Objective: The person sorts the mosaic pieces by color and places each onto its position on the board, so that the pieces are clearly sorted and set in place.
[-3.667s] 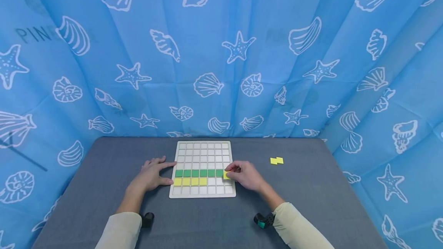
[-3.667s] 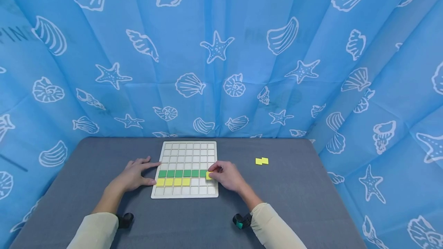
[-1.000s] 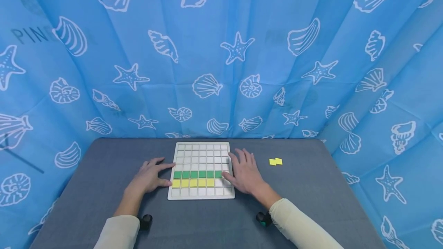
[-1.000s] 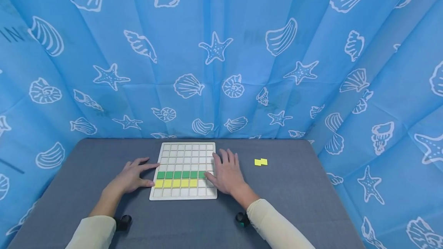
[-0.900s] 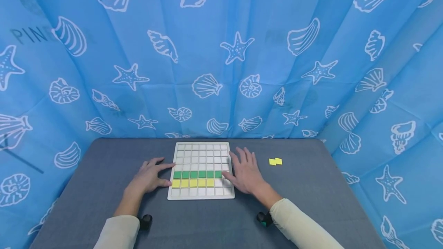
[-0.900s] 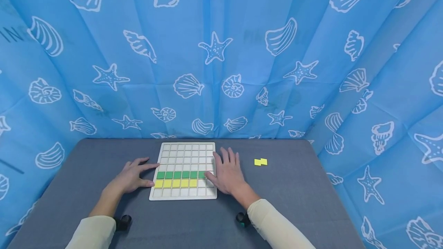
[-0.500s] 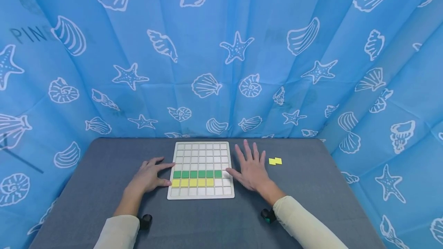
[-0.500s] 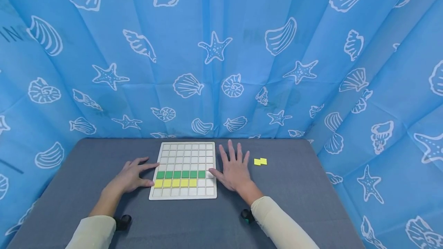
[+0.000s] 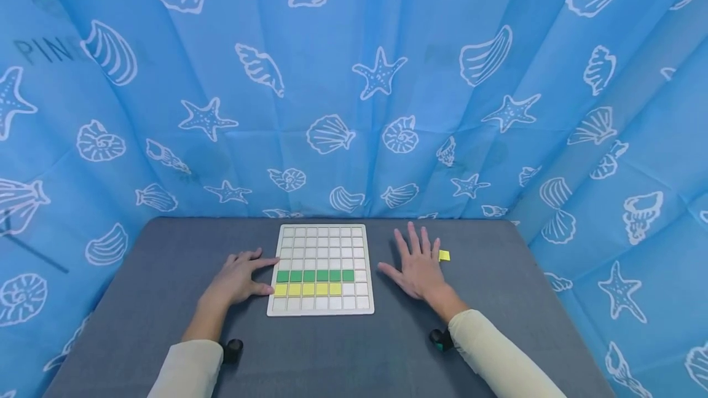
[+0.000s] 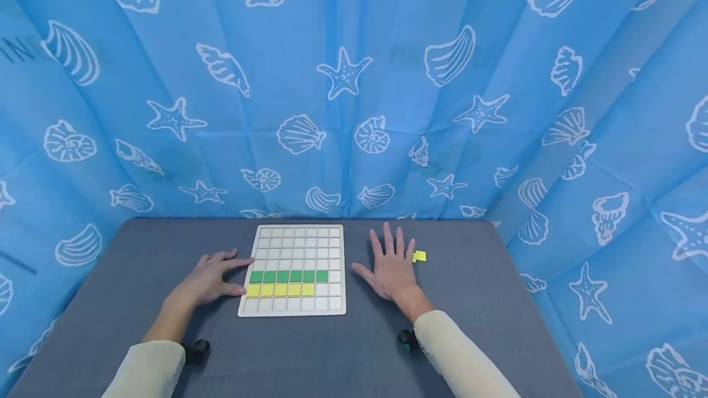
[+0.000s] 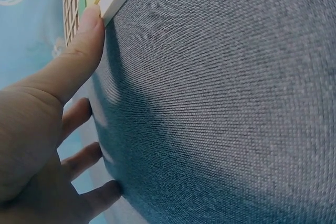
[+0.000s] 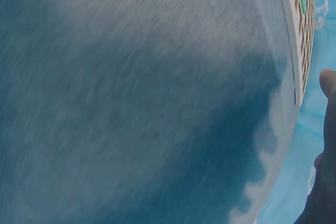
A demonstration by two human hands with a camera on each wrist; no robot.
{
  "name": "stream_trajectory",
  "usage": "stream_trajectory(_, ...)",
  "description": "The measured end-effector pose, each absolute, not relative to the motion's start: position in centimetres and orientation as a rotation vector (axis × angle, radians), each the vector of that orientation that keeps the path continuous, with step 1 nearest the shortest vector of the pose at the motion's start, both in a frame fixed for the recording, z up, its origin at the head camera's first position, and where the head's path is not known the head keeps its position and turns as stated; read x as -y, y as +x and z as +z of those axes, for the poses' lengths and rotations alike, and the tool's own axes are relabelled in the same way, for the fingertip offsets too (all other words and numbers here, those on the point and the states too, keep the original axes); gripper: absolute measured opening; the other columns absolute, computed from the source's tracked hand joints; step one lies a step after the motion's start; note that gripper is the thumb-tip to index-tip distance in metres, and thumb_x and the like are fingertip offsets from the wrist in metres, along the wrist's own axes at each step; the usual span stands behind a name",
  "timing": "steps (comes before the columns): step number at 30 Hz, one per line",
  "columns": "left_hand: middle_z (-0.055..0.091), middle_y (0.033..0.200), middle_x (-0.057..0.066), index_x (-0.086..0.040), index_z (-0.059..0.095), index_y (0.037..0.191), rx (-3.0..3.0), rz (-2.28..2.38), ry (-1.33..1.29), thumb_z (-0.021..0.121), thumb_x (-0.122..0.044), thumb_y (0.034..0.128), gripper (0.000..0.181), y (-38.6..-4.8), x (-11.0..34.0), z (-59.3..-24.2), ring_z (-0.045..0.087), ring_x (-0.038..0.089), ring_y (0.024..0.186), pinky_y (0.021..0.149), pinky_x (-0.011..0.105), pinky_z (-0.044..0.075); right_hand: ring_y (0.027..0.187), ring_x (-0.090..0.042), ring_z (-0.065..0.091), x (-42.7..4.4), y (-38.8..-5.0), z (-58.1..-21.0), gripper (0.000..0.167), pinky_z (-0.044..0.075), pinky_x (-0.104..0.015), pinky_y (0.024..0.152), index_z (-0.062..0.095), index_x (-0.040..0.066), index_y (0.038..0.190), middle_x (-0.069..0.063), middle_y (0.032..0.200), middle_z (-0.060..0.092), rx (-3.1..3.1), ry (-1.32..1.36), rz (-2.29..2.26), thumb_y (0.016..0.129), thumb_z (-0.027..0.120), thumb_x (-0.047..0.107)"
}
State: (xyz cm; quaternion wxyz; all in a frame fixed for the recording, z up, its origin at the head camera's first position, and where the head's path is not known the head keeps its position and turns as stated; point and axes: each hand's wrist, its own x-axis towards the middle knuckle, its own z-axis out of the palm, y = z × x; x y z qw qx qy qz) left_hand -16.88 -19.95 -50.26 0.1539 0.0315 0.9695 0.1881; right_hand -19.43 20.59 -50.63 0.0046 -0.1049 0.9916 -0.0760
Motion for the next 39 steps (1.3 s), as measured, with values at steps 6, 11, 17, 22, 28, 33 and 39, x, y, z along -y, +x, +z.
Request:
stream_trajectory(6,0.032,0.167,0.017,-0.033,0.053,0.150,-2.769,0.543,0.100,0.083,-0.042,0.0818,0.075,-16.9,19.9,-50.4,0.023,0.051,0.150,0.112,0.075,0.030,0.157,-0.051,0.010,-22.6,-19.3,-51.1,0.093,0.007,-0.077,0.120,0.027,0.013,0.163,-0.022,0.172,0.012,-3.136,-0.282,-0.223,0.095,0.052,0.070)
stream_trajectory(11,0.032,0.167,0.018,-0.032,0.052,0.150,-2.768,0.548,0.099,0.083,-0.041,0.0827,0.075,-16.9,19.9,-50.5,0.022,0.052,0.151,0.112,0.076,0.028,0.156,-0.052,0.012,-24.2,-19.4,-51.5,0.093,0.006,-0.078,0.119,0.027,0.011,0.163,-0.024,0.171,0.012,-3.134,-0.227,-0.259,0.095,0.051,0.071)
stream_trajectory(17,0.032,0.167,0.018,-0.032,0.053,0.150,-2.764,0.553,0.087,0.083,-0.042,0.0823,0.075,-17.0,20.1,-50.5,0.020,0.052,0.152,0.112,0.077,0.027,0.155,-0.056,0.007,-25.8,-19.3,-51.7,0.092,0.004,-0.078,0.119,0.026,0.009,0.162,-0.027,0.170,0.010,-3.093,-0.170,-0.300,0.097,0.051,0.068)
stream_trajectory(22,0.032,0.166,0.018,-0.033,0.052,0.150,-2.759,0.545,0.083,0.083,-0.044,0.0821,0.075,-17.1,20.0,-50.5,0.019,0.053,0.152,0.112,0.077,0.026,0.154,-0.056,0.009,-26.9,-19.1,-51.9,0.088,0.007,-0.078,0.119,0.026,0.008,0.162,-0.028,0.169,0.011,-3.064,-0.156,-0.299,0.099,0.048,0.065)
stream_trajectory(28,0.032,0.167,0.017,-0.033,0.052,0.150,-2.748,0.545,0.068,0.083,-0.043,0.0820,0.075,-17.1,20.0,-50.5,0.019,0.052,0.152,0.113,0.077,0.026,0.153,-0.055,0.013,-27.9,-19.1,-51.8,0.070,0.013,-0.078,0.118,0.030,0.007,0.160,-0.030,0.167,0.014,-3.054,-0.145,-0.331,0.106,0.050,0.045)
stream_trajectory(33,0.033,0.166,0.018,-0.033,0.053,0.150,-2.755,0.538,0.065,0.083,-0.044,0.0810,0.076,-17.1,20.0,-50.4,0.021,0.052,0.151,0.112,0.077,0.027,0.151,-0.057,0.020,-28.4,-19.1,-51.4,0.056,0.021,-0.077,0.116,0.039,0.005,0.155,-0.033,0.165,0.021,-3.086,-0.172,-0.369,0.106,0.054,0.026)
stream_trajectory(39,0.033,0.166,0.017,-0.033,0.053,0.150,-2.761,0.527,0.060,0.083,-0.044,0.0810,0.076,-17.2,20.0,-50.6,0.022,0.052,0.151,0.112,0.077,0.027,0.148,-0.055,0.027,-28.9,-19.3,-51.3,0.039,0.030,-0.073,0.114,0.058,0.002,0.140,-0.031,0.162,0.030,-3.140,-0.205,-0.433,0.104,0.059,0.016)
